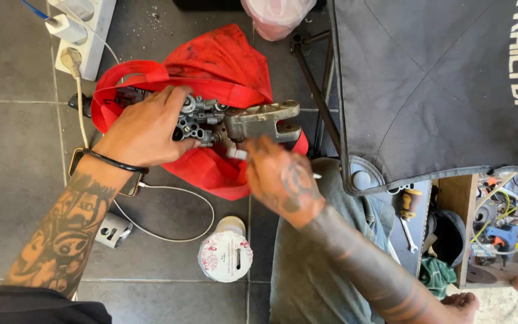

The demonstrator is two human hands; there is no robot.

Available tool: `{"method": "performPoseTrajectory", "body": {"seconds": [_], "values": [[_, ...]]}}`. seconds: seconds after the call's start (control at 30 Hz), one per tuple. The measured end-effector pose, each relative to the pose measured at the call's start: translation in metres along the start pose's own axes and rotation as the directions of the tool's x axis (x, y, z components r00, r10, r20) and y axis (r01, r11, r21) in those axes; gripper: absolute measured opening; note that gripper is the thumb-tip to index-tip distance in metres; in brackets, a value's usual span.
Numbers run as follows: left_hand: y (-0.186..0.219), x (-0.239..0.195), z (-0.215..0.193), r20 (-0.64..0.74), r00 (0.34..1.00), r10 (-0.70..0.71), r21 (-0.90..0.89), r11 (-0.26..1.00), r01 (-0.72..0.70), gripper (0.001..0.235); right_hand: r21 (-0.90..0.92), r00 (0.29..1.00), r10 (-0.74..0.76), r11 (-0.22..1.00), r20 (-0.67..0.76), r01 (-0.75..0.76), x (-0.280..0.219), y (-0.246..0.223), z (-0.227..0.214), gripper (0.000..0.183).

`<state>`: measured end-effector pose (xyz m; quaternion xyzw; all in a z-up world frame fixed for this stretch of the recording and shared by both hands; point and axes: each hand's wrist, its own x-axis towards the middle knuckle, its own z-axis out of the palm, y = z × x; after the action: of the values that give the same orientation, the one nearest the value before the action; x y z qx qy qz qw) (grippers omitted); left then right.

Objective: Inspecting and cleaning a motorcycle carburetor using a small metal tool

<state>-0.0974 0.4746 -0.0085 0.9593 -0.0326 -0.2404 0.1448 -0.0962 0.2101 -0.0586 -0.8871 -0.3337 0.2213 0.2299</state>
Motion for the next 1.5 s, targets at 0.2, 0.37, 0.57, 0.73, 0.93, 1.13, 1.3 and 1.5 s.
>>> {"method": "performPoseTrajectory", "body": {"seconds": [0.2,0.37,0.57,0.73,0.93,1.13,1.3,1.5], "values": [[-0.004,0.005,0.011,0.006,0.997,-0.072,-0.025,0.997,0.072,0.089,-0.616,0.834,0.139,0.613,-0.533,-0.495,0.035,0.002,0.024,0.071],[0.005,0.007,0.007,-0.010,0.996,-0.084,-0.020,0.996,0.084,0.084,-0.491,0.940,-0.096,0.867,-0.328,-0.083,0.032,0.035,0.001,0.060],[-0.002,0.002,0.027,-0.054,0.995,-0.086,0.066,0.994,0.090,0.077,-0.452,0.811,-0.259,0.892,-0.525,-0.007,0.004,0.030,-0.003,0.061],[-0.020,-0.007,0.059,-0.191,0.982,0.012,0.151,0.988,0.017,0.077,-0.440,0.459,-0.555,0.831,-0.694,0.341,0.002,0.012,-0.006,0.037],[-0.023,-0.009,0.072,-0.323,0.945,0.055,0.240,0.970,0.025,0.083,-0.398,0.216,-0.589,0.730,-0.779,0.555,-0.022,-0.032,-0.023,0.025],[-0.025,-0.004,0.085,-0.418,0.906,0.063,0.200,0.980,0.024,0.088,-0.432,0.046,-0.582,0.651,-0.812,0.624,-0.067,-0.048,-0.085,0.019],[0.038,-0.043,0.023,-0.364,0.929,-0.063,0.306,0.934,0.184,0.071,-0.485,0.095,-0.647,0.653,-0.756,0.582,-0.153,-0.030,-0.149,0.021],[0.265,-0.126,-0.049,-0.299,0.936,0.186,-0.839,0.415,-0.351,0.059,-0.404,0.370,-0.572,0.801,-0.732,0.441,-0.270,-0.001,-0.216,0.043]]}}
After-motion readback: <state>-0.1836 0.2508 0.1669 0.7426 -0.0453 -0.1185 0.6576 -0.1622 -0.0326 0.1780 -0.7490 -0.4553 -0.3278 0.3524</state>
